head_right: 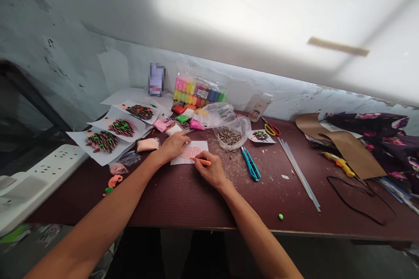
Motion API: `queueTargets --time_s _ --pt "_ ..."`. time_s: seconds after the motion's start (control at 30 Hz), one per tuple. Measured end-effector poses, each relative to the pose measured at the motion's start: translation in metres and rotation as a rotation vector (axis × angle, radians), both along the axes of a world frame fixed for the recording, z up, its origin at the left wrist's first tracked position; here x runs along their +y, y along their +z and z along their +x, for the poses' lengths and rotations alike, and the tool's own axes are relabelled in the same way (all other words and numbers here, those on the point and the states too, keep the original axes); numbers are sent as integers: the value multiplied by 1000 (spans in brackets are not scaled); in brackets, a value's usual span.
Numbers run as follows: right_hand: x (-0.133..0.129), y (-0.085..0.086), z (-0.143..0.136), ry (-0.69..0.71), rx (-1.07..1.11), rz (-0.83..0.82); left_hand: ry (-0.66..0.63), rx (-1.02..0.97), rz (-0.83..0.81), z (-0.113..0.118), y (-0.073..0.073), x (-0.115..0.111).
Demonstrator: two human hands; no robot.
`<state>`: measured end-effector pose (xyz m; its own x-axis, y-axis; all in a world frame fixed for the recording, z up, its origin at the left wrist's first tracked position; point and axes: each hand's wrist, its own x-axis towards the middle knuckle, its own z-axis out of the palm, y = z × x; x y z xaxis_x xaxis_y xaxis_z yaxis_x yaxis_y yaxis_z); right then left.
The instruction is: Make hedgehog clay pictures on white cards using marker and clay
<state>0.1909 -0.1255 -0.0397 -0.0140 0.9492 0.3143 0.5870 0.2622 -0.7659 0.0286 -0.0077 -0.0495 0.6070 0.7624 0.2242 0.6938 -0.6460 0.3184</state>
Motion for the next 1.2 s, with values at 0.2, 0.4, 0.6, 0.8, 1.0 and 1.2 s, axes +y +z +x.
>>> queueTargets --time_s 0.2,0.4,0.6,0.8,1.0,1.2 --pt "-2 5 -3 -114 0 62 3 -6 0 0 1 -2" --pt "-1 3 -6 -175 11 61 2 1 -13 0 2 -2" --pt "0 2 -5 -132 4 37 -9 -19 -11 0 -2 1" --pt "1 1 -5 -121 6 32 -2 -10 -16 0 -1 0" --pt "1 1 -5 -138 11 51 0 27 0 0 2 -1" --pt "-1 2 -5 -100 2 37 8 24 -2 1 2 -1"
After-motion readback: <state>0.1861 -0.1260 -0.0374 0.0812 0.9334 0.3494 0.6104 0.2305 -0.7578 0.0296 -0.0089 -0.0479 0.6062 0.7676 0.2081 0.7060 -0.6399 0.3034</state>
